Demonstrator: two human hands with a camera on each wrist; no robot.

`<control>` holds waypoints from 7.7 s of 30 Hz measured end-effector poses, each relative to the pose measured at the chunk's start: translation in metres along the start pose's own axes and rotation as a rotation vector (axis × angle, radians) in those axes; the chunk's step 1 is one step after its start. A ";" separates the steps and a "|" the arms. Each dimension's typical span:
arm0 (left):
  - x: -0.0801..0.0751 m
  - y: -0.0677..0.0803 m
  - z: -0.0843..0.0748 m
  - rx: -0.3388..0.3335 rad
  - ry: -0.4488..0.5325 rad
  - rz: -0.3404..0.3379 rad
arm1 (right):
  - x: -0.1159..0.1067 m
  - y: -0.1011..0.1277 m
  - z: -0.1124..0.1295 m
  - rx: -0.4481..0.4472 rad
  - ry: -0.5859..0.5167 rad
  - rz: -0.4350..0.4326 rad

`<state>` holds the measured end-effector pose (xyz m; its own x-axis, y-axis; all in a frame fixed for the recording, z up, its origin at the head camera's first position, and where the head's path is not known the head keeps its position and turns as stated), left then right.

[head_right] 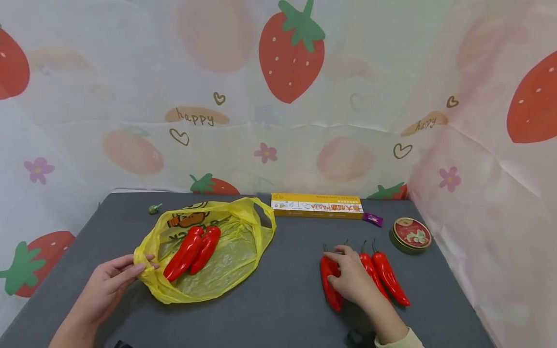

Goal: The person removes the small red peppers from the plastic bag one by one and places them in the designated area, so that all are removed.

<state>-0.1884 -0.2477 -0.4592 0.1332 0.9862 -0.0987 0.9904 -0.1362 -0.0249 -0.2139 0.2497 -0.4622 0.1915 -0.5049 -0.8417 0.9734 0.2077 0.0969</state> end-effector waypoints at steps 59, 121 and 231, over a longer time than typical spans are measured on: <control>-0.003 -0.001 -0.003 -0.013 -0.027 -0.003 | 0.068 -0.116 0.194 -0.331 -0.524 0.224; -0.004 0.003 -0.002 0.023 0.027 0.004 | 0.031 -0.076 0.163 -0.187 -0.634 -0.026; -0.001 -0.001 -0.002 0.032 0.008 0.021 | 0.040 -0.114 0.167 -0.259 -0.458 0.076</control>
<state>-0.1895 -0.2480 -0.4575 0.1547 0.9837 -0.0915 0.9856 -0.1601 -0.0548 -0.2965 0.0660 -0.4179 0.3524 -0.7826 -0.5132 0.9026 0.4290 -0.0344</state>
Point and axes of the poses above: each hand's wrist, its own y-axis away from the middle knuckle, its own x-axis out of the palm, z = x × y, the point moved 6 cm from there along -y, towards the middle knuckle
